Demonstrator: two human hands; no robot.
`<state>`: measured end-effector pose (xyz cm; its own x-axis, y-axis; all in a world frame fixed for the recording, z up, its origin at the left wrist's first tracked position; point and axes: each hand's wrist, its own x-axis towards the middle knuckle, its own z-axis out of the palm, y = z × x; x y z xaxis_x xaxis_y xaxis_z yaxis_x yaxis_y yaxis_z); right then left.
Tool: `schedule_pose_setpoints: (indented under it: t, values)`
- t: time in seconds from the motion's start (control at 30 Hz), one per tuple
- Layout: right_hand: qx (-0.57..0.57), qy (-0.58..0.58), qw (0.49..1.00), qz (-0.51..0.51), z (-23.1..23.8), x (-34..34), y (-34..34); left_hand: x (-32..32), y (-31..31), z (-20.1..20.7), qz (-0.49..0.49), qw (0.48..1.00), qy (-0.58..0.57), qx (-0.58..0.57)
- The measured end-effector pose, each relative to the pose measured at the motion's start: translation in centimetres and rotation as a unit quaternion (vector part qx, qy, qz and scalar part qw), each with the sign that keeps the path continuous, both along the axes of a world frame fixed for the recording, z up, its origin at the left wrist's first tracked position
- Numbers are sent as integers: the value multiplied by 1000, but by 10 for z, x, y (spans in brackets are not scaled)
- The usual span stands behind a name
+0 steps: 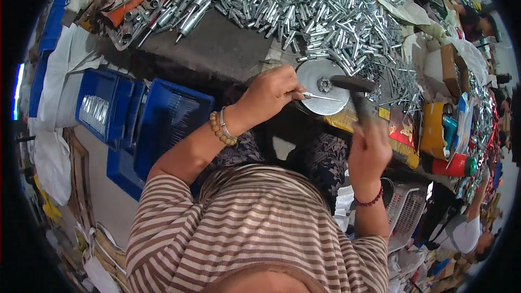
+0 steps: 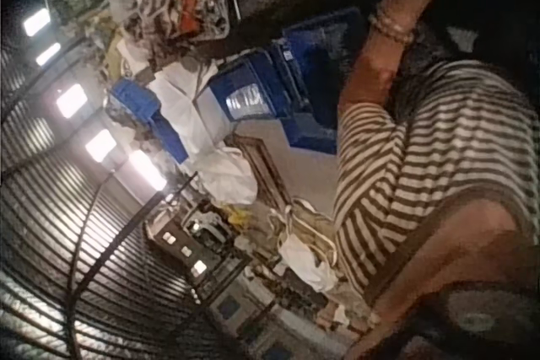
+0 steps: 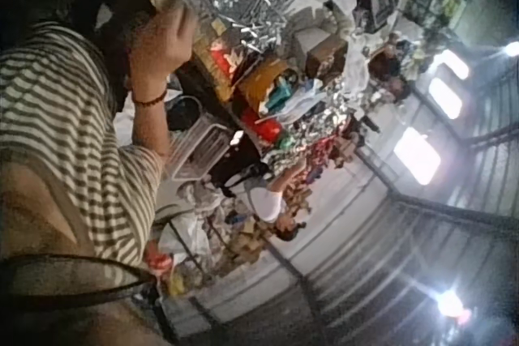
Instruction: The person assembles small metal hardware components on a circular jig by hand and places the finished pieces into a blue plastic container.
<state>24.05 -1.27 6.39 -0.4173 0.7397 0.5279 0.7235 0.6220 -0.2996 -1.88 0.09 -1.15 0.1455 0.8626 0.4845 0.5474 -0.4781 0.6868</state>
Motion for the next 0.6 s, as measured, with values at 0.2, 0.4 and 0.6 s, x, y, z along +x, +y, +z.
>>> schedule_pose_setpoints:
  t: [0.2, 0.4, 0.6]
  values:
    - [-34, -102, 994, -13, -31, 2, -1, 4, 11, 5, -22, 1000, -7, 7]
    - [-78, -29, 996, -16, -4, 3, 5, -8, 2, 11, 5, 1000, 11, 0]
    - [-160, 12, 987, -17, -45, 45, 46, 20, 14, -28, -4, 998, 39, 44]
